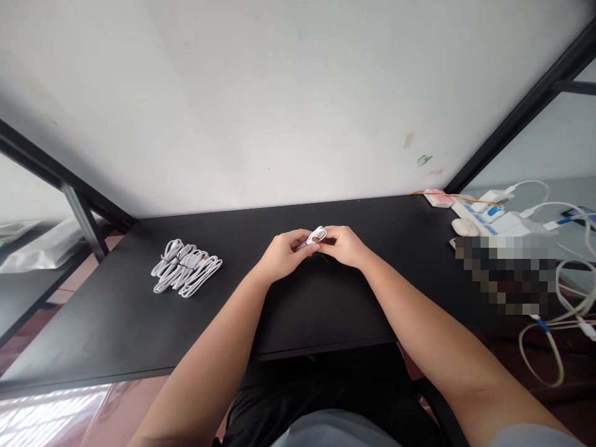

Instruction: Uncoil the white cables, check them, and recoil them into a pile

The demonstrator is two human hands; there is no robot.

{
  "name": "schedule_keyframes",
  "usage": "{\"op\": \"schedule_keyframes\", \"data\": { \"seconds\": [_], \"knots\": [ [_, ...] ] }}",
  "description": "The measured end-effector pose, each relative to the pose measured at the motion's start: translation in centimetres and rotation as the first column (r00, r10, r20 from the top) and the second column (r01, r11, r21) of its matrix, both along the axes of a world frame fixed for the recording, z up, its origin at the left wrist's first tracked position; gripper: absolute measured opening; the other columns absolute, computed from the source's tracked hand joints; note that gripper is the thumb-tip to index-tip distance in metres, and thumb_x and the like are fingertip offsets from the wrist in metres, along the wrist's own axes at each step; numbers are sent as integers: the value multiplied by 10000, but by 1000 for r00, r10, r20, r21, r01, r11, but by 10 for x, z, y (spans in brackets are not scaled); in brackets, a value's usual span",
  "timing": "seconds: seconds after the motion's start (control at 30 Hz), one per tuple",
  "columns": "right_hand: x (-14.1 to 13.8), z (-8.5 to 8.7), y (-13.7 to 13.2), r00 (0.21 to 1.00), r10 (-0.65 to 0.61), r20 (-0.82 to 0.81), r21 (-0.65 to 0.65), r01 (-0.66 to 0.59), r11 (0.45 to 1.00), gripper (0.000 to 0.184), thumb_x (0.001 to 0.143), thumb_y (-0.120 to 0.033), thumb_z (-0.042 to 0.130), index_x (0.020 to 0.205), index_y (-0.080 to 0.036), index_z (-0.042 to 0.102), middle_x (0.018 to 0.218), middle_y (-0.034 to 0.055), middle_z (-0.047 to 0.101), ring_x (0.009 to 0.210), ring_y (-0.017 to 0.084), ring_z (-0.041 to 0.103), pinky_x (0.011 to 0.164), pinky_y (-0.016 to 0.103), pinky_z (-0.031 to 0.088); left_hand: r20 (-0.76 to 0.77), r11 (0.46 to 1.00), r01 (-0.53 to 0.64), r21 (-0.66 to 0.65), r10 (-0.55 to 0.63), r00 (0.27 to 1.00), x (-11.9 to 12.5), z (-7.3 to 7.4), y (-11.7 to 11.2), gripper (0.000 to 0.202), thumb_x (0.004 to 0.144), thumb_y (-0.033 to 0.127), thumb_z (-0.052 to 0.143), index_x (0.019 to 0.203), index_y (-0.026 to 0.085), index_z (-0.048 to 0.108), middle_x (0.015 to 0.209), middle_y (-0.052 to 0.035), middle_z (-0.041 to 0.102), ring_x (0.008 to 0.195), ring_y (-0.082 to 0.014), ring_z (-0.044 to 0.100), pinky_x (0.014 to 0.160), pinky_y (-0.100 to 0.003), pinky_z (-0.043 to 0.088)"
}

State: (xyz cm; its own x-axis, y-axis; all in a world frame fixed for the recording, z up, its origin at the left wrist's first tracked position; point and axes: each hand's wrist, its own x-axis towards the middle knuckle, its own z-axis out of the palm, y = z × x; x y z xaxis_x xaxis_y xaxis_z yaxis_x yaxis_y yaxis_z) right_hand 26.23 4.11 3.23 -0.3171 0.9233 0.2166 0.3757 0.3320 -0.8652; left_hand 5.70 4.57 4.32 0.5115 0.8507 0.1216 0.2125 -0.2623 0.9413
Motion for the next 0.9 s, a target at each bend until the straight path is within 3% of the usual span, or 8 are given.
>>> {"op": "schedule_keyframes", "data": {
  "seconds": [0.17,0.37,0.5,0.63,0.8,0.9],
  "knots": [
    [1,1,0,995,10,98,66,-17,998,259,831,-457,758,826,-198,771,849,46,708,695,161,592,646,300,443,-36,1000,-12,8,12,999,0,-3,2,361,916,511,618,1010,173,699,848,-64,722,769,-183,680,704,-278,509],
    [0,3,-3,980,35,198,87,-53,995,190,872,-377,726,804,-201,747,829,36,684,667,147,562,628,292,421,-49,998,-12,-59,9,999,0,-12,6,393,885,548,648,990,169,639,883,-73,726,770,-206,719,665,-285,523],
    [-2,6,-5,966,98,240,112,-127,985,132,908,-297,679,844,-209,755,873,39,693,709,154,590,651,293,418,-91,999,15,-35,-18,996,0,-11,4,393,857,555,680,936,177,609,767,-28,685,615,-170,673,567,-257,485],
    [-3,7,-5,972,122,202,82,-141,987,172,932,-333,651,873,-221,768,861,29,676,678,138,555,645,289,417,-109,1000,-2,9,3,994,3,-7,2,391,919,574,577,862,187,566,672,-3,649,529,-143,615,524,-241,453],
    [-3,5,-3,988,106,116,-14,-106,994,300,931,-452,630,823,-198,747,798,20,650,663,134,533,635,286,429,-58,998,-61,-34,59,997,3,-8,5,383,948,566,535,844,198,504,629,3,648,491,-131,601,499,-230,449],
    [-4,2,-2,996,68,55,-41,-66,997,262,936,-440,617,944,-201,725,802,18,674,675,143,574,650,293,458,-10,992,-92,-90,92,996,3,-11,8,384,946,577,535,884,201,491,611,7,650,428,-125,571,441,-225,438]
  ]
}}
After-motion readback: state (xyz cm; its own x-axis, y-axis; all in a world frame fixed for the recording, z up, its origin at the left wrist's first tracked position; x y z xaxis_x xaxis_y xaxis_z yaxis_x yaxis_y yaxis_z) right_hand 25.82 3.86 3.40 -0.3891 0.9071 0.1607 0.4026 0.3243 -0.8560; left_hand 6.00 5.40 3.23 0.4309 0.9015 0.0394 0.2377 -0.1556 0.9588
